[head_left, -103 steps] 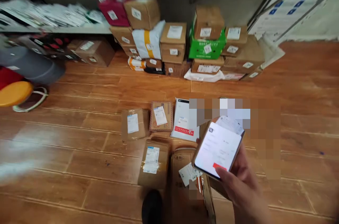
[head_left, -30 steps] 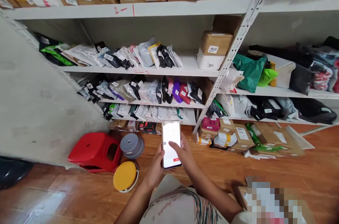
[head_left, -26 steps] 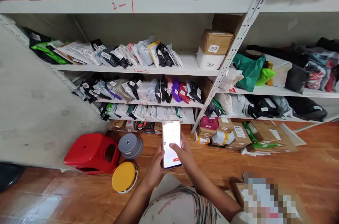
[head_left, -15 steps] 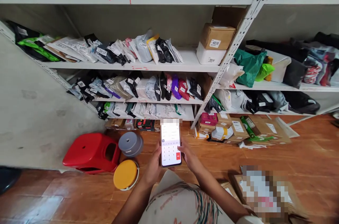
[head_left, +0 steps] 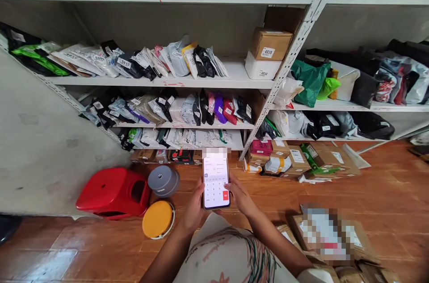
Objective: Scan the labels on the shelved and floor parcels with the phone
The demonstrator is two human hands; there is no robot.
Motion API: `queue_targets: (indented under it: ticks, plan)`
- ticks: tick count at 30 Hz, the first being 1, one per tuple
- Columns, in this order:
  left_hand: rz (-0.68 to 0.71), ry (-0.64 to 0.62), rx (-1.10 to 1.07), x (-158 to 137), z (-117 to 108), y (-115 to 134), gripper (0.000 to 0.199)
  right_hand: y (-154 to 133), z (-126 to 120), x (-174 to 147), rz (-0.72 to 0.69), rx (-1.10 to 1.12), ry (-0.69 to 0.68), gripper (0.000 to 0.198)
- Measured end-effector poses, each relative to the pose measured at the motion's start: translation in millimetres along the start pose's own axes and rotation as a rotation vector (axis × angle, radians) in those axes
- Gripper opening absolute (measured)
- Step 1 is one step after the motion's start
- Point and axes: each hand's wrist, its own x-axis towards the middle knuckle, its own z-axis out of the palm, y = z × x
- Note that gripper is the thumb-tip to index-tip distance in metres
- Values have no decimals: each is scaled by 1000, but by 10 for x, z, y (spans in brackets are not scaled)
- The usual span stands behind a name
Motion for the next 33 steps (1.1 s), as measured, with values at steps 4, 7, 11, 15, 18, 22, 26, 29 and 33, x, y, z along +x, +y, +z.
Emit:
queue_targets:
  ticks: [4, 7, 11, 15, 18, 22, 26, 29, 33]
  plan:
    - [-13, -21, 41, -27, 28, 11, 60, 6, 18, -25, 11, 6, -26, 33]
    - [-28, -32, 55, -60, 63, 18, 67, 25, 83, -23, -9, -12, -21, 33]
    - [-37, -45, 61, -77, 71, 0, 76, 44, 118, -21, -40, -47, 13, 36]
    - [28, -66, 59, -57, 19, -14, 65, -27, 38, -65, -34, -53, -71, 52]
    - [55, -79, 57, -50, -14, -9, 61, -74, 30, -92, -27, -57, -98, 59]
    - [21, -90, 87, -60, -10, 6, 62, -25, 156, -61, -13, -45, -5, 40]
    - [5, -101, 102, -60, 27, 42, 62, 34, 180, -29, 1, -25, 42, 33]
    - [-55, -73, 64, -62, 63, 84, 66, 22, 91, -40, 21, -2, -5, 38]
    - [-74, -85, 37, -69, 87, 125, 70, -6, 28, -43, 19, 9, -33, 48]
